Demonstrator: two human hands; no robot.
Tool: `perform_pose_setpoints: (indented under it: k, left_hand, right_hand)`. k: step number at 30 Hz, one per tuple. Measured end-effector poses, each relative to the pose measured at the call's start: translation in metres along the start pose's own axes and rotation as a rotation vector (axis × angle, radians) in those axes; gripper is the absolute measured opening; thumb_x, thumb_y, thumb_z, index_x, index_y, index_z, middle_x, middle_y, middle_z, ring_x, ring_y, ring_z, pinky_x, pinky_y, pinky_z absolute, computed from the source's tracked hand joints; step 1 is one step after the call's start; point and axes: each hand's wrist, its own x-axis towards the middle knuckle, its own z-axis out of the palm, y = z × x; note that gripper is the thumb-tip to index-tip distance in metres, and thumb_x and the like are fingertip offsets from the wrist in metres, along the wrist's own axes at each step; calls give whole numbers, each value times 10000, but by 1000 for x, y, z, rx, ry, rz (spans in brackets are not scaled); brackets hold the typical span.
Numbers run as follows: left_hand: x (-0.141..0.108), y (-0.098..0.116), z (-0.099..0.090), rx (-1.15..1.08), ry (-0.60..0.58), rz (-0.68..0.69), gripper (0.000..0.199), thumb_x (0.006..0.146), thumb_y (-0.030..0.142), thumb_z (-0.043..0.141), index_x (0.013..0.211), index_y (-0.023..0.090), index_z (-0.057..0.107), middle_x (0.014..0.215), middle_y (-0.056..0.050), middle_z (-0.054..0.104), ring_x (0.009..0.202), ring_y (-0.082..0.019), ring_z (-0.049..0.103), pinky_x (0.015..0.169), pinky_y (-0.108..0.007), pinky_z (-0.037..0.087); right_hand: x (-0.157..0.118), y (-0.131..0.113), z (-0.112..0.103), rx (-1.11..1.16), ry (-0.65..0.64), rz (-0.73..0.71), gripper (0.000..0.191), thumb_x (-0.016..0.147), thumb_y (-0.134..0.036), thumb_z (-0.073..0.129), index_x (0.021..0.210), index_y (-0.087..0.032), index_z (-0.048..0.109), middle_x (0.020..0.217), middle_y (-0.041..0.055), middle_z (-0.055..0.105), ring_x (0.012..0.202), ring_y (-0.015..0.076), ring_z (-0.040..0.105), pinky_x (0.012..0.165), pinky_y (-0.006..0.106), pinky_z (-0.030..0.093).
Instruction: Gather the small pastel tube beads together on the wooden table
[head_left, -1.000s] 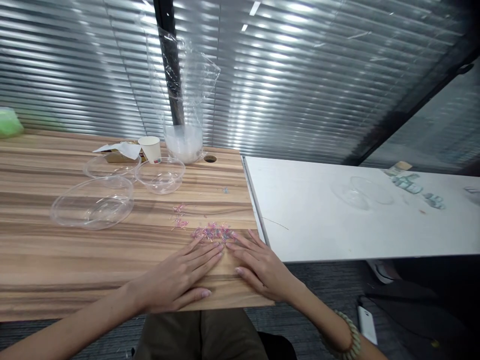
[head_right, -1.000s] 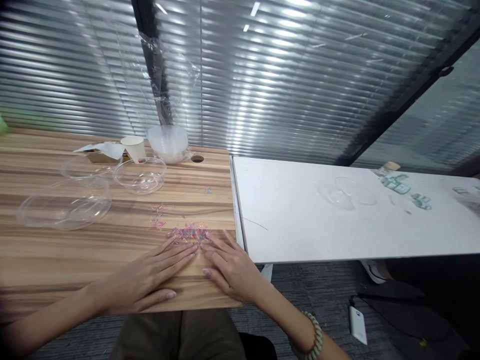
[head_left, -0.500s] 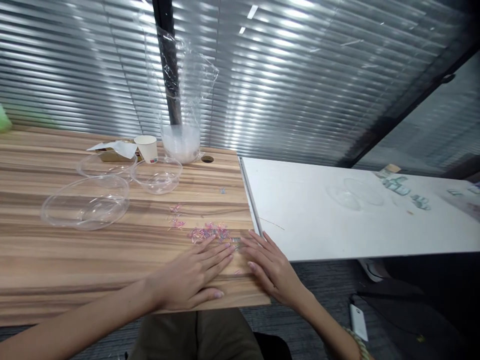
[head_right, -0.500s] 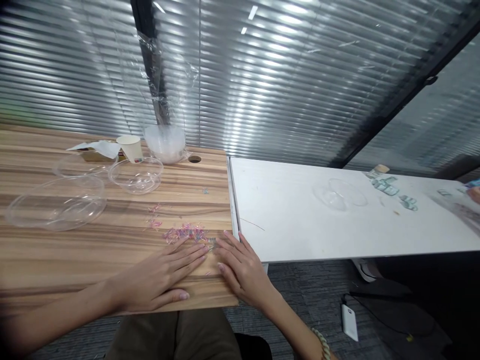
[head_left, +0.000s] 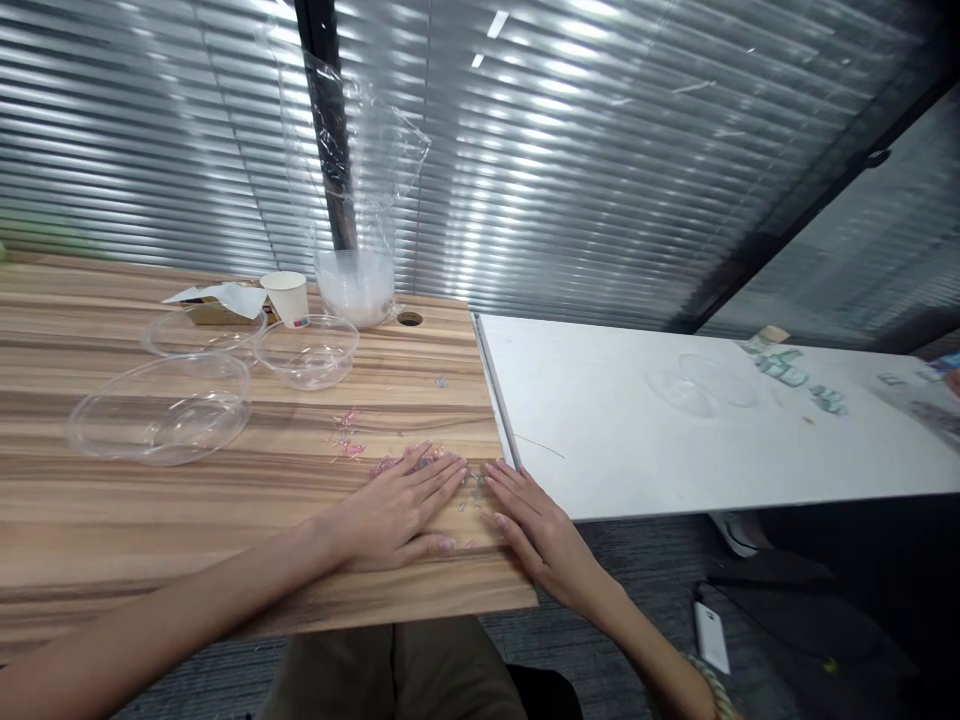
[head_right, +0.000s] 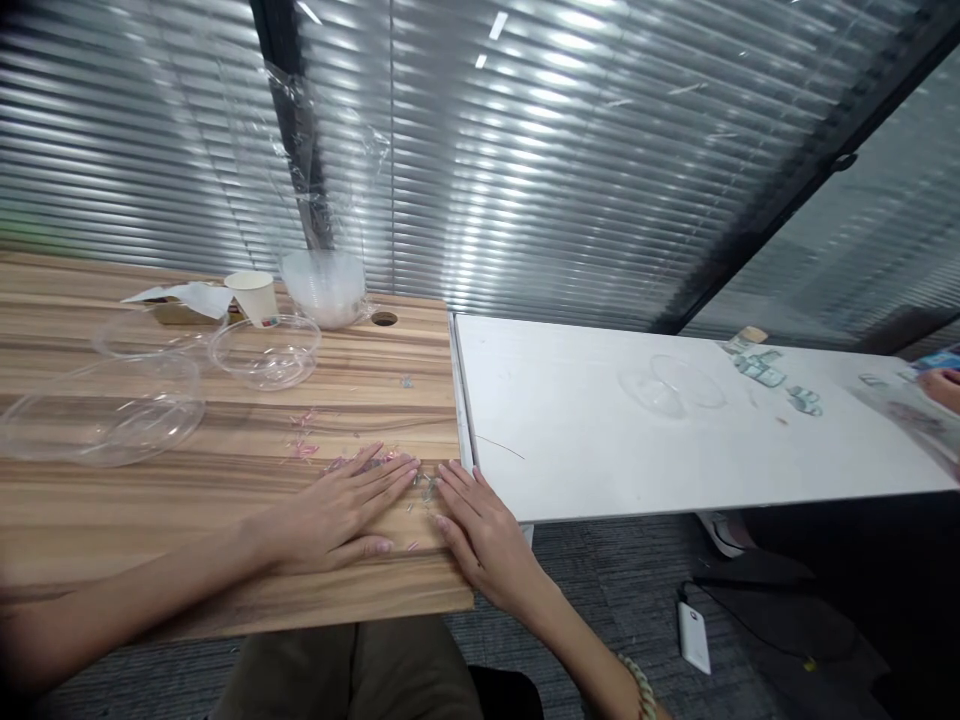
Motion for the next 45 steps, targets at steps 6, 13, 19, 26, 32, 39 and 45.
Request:
perform_pose_setpoints:
  k: [6,13,19,26,32,39,45]
  left_hand:
    - [-6,-4,3,48,34,-34,659,1004,522,281,1470,58,248,1496,-177,261,1418,-263,214,1172,-448,15]
    - [-18,-6,4,75,112,-24,621,1015,482,292,1489,90,205,1500,-157,271,1424,-249,200,1174,-448,1]
    - [-8,-1,2,36,107,3,666,1003,506,312,1500,90,161,1499,-153,278,1408,-249,249,1179,-431,40]
    - [-13,0,9,109,165,-44,637,1009,502,296,1480,78,228,1478,-145,335,1394,-274,278,1173,-433,45]
    - [-17,3,6,134,182,-38,617,1018,481,282,1486,86,207,1495,-129,306,1405,-251,255,1175,-417,23]
    - [-7,2,6,104,146,-14,627,1013,496,278,1463,59,272,1475,-154,334,1395,-247,282,1176,-418,32]
    - [-6,2,12,129,202,-42,607,1014,491,282,1425,51,358,1465,-142,359,1378,-262,314,1174,-411,44]
  right_hand:
    - [7,-2,0,11,-91,-19,509,1015,-254,345,1503,-204,208,1490,71,316,1404,220,242,1156,502,249]
    - [12,-4,-1,101,-113,-84,529,1012,-233,361,1508,-227,180,1496,58,308,1407,211,237,1160,499,243]
    - [9,-1,2,197,34,-24,528,1002,-219,384,1499,-273,214,1497,33,312,1385,191,296,1138,430,329]
    - [4,5,6,238,85,128,553,997,-264,420,1502,-303,197,1474,21,353,1363,210,339,1145,465,295]
    - [14,-1,7,396,53,141,516,992,-294,431,1482,-296,271,1447,32,400,1334,214,390,1115,438,353]
    - [12,1,5,585,141,227,401,982,-303,459,1383,-305,457,1356,29,515,1263,207,481,1074,404,410]
    - [15,1,5,634,151,292,398,967,-361,475,1345,-244,513,1340,72,528,1248,235,495,1054,425,434]
